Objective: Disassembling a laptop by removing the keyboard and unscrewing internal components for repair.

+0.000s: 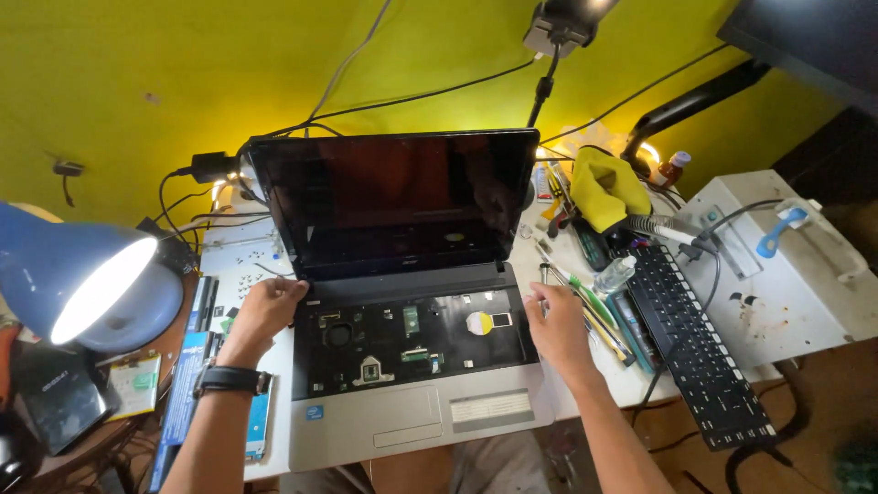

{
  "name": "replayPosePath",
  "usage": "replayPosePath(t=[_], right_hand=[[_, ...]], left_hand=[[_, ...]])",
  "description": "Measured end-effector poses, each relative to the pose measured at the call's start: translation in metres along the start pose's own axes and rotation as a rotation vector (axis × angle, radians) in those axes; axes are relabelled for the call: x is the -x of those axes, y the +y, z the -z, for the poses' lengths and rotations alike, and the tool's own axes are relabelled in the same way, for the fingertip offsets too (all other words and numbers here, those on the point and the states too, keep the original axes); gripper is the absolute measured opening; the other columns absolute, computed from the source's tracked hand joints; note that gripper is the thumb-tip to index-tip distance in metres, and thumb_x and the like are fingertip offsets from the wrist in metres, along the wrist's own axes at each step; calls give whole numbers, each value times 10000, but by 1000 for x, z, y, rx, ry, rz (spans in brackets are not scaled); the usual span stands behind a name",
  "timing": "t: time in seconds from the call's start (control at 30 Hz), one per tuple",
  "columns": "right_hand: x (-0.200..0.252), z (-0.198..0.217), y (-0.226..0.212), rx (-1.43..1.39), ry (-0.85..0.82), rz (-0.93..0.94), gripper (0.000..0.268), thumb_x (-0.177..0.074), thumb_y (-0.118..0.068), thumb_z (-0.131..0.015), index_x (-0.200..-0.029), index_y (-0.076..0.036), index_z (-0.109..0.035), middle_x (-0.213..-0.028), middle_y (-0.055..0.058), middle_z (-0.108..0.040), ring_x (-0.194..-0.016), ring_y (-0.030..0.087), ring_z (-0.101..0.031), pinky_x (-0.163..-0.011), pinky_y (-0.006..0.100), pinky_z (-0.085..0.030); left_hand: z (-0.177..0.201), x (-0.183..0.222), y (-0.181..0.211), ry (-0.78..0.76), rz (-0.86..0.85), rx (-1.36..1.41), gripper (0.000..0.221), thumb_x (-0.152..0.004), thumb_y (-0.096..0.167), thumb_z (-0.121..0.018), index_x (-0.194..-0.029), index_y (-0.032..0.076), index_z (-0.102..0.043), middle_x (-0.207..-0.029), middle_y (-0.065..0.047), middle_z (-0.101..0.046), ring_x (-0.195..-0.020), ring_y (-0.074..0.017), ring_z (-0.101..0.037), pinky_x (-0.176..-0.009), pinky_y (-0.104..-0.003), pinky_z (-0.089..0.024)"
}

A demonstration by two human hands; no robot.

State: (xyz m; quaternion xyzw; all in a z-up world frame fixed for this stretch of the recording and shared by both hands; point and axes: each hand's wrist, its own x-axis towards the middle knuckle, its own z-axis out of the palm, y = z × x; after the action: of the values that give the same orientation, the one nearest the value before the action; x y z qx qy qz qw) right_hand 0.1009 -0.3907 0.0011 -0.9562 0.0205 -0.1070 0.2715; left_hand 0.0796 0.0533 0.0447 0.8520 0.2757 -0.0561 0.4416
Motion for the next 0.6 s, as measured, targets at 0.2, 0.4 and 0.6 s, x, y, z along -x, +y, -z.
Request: replayPosePath(t=[0.2,0.4,0.6], right_hand=[[41,49,23,378,-151,-131,288,-937,-399,-662,-1179,-272,-751,-1050,11,-687,-1022,270,-739,-904,405,-603],[47,51,21,427,-220,-102,359,-969,-321,-634,-1234,-90,-702,-1195,188,-647,-1048,389,-680,-924,488,-537],[26,27,72,760,-249,27,293,-941,-340,-627,-1106,-104,-682,-1072,168,-705,-1011,420,-740,-849,532,-597]], left_hand=[[32,35,15,-148,-12,491,392,-989,108,-589,-1282,-149,-627,-901,-171,-598,-818,-221,-558,-734,-335,-514],[34,16,-13,-310,68,721,333,-978,33,-559,-1278,30,-702,-924,-30,-667,-750,-115,-509,-605,-230,-333],[44,-3,-33,-434,-24,760,257,-1016,69,-550,-1190,-35,-707,-923,-38,-708,-754,-77,-596,-577,-187,-396]])
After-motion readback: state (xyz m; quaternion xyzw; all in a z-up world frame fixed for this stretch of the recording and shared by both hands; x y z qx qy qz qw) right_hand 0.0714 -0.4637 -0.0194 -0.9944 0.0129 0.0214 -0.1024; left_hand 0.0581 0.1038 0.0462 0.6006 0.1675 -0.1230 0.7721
